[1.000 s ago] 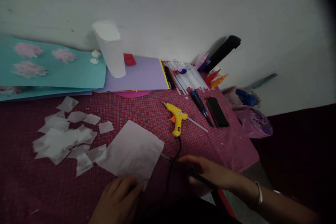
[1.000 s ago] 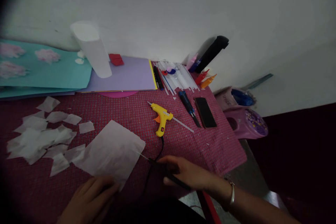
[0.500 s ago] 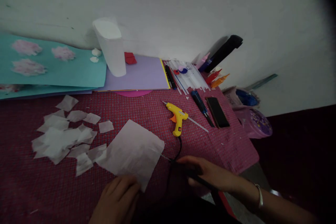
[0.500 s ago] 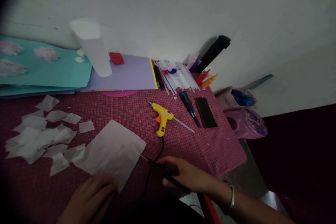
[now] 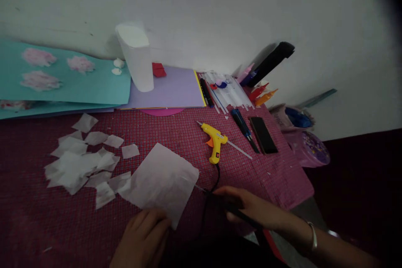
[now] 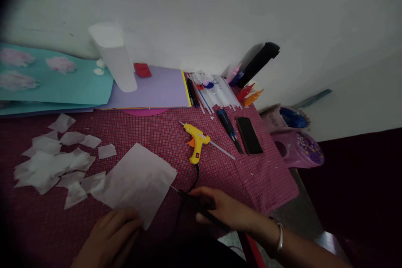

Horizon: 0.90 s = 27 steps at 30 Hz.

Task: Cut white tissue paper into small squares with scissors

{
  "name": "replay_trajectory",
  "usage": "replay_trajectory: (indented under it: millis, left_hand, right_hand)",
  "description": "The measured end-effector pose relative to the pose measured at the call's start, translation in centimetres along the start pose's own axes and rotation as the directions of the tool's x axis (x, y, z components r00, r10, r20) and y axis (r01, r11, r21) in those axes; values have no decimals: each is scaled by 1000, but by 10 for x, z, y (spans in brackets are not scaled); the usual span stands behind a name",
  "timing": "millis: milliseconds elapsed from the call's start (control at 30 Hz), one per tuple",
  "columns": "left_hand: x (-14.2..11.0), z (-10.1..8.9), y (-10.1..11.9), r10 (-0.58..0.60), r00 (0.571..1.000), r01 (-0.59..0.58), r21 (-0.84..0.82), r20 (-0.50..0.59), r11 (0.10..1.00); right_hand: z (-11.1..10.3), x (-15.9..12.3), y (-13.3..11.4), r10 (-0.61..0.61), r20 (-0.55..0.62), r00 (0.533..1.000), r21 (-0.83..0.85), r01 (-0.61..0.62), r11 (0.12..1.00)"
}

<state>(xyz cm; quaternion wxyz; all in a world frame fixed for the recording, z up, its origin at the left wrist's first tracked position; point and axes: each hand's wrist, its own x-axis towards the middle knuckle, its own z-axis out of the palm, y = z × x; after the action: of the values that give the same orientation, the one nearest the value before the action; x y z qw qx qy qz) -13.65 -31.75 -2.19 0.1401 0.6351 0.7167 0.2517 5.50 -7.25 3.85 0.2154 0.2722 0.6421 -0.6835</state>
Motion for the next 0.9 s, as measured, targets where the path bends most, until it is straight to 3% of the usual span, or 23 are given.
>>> replay_trajectory:
  millis: [567,667,767,900]
  left_hand:
    - [5,-4,6,-36,999,37,-15,30,999]
    - [4,-11,1,-18,999,17,-14,-34,1000]
    - [11,-29,-13,-34,990,46,91,-134,995]
    - [34,-56,-26,-248,967,251,382,-60,889]
  right_hand:
    - [1,0,-5,29,-9,1000,-9,-29,1000]
    - [0,0,-5,31,1,1000,-6,-31,999]
    - [0,1,-3,24,2,1000,-12,-24,1000]
    - [-1,-5,1,15,9,1000,-44,-14,999]
